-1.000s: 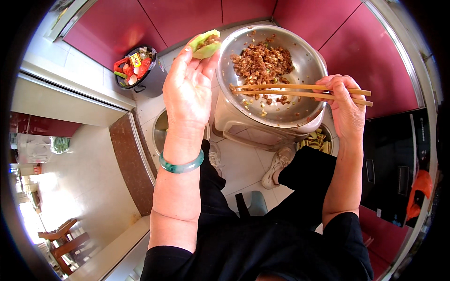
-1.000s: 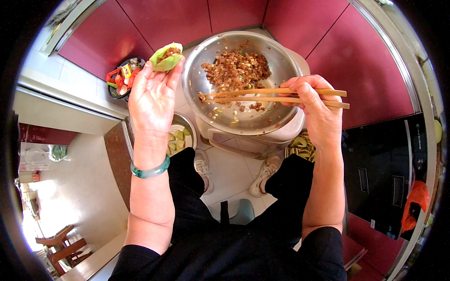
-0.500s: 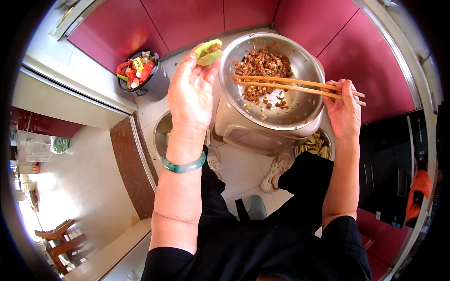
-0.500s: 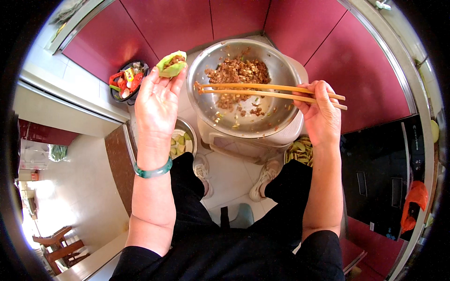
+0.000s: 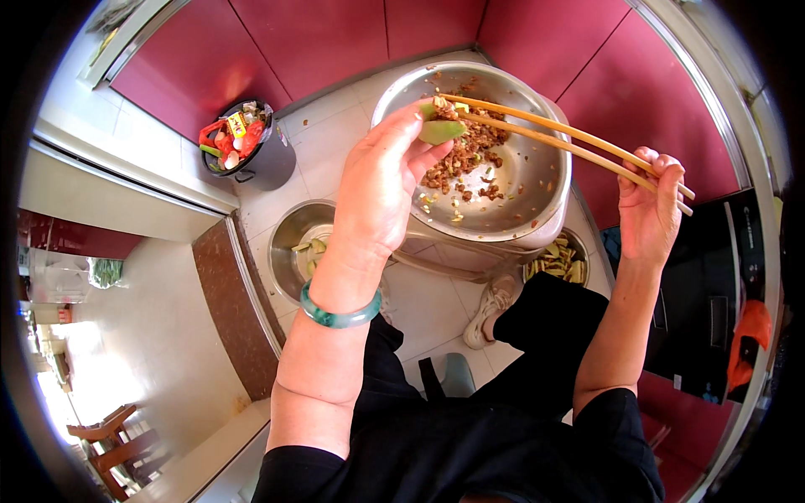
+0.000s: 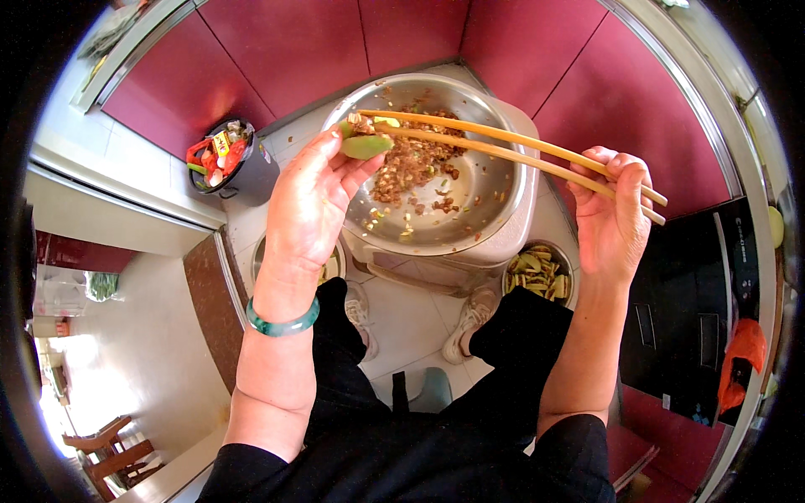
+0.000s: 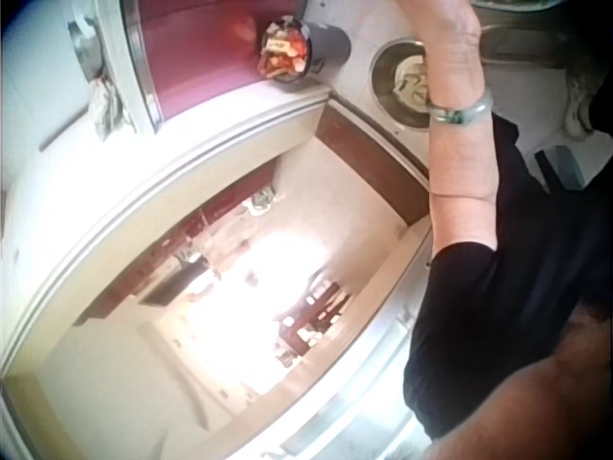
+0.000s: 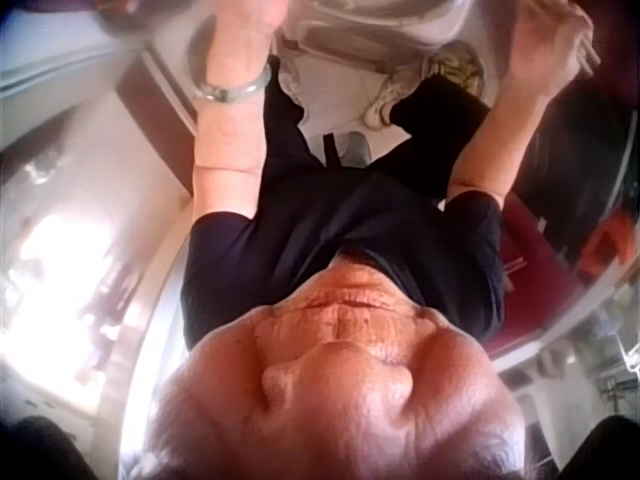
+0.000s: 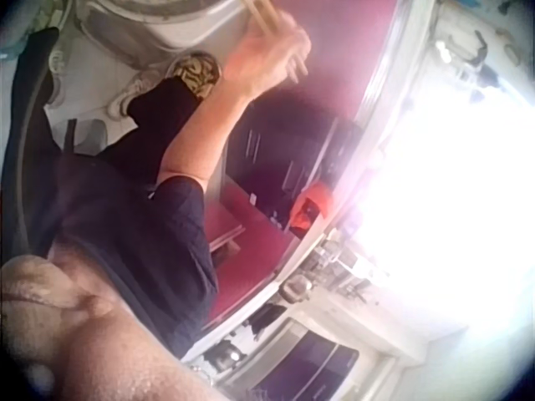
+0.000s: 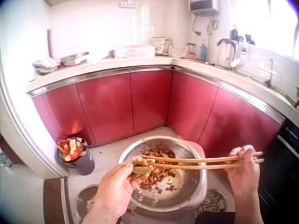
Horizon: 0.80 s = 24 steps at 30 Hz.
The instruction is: The person sits on a low stool and uses chopsticks to place a meat filling onto cucumber slices held in the left hand. The person repeatedly picks up cucumber slices from a bowl, fills them with meat, and places the assembled wraps into a second bowl.
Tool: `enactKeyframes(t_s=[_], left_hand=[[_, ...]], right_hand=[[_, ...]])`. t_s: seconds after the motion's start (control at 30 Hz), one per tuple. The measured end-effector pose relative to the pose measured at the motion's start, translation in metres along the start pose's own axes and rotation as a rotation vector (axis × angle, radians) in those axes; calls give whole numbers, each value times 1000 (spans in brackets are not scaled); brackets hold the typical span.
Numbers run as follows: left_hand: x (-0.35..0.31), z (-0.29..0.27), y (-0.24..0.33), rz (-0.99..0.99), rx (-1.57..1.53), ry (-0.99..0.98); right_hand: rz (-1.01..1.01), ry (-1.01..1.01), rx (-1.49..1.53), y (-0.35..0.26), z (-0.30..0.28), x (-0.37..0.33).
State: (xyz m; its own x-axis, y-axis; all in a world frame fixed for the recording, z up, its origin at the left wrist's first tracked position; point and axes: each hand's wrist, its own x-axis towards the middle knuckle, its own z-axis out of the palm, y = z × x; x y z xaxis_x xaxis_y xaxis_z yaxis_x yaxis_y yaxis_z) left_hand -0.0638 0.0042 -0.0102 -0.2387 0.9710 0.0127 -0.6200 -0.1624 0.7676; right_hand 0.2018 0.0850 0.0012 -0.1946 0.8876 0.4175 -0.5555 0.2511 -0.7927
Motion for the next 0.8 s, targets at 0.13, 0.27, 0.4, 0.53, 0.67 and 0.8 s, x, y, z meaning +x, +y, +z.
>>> enactKeyframes(t_s=[0.13,0.27,0.4,0.53,0.67,0.8], left_hand=[[4,7,-6,-69,-35,18],[7,10,-12,-115,-98,17],[9,13,-14,-132,-101,4],[10,16,-17,-144,-82,-40],[8,17,-18,-150,-39,-68],[7,18,-19,-135,-15,-72]], right_hand=[[-110,-21,-111,-7,-3,-2],[-132,-24,-143,-17,-12,-2],[-130,22,-125,-25,-21,-2],[-52,27,62,-23,-23,-1],[-19,0,47,-20,-27,1],[-7,-7,10,-21,-23,2]])
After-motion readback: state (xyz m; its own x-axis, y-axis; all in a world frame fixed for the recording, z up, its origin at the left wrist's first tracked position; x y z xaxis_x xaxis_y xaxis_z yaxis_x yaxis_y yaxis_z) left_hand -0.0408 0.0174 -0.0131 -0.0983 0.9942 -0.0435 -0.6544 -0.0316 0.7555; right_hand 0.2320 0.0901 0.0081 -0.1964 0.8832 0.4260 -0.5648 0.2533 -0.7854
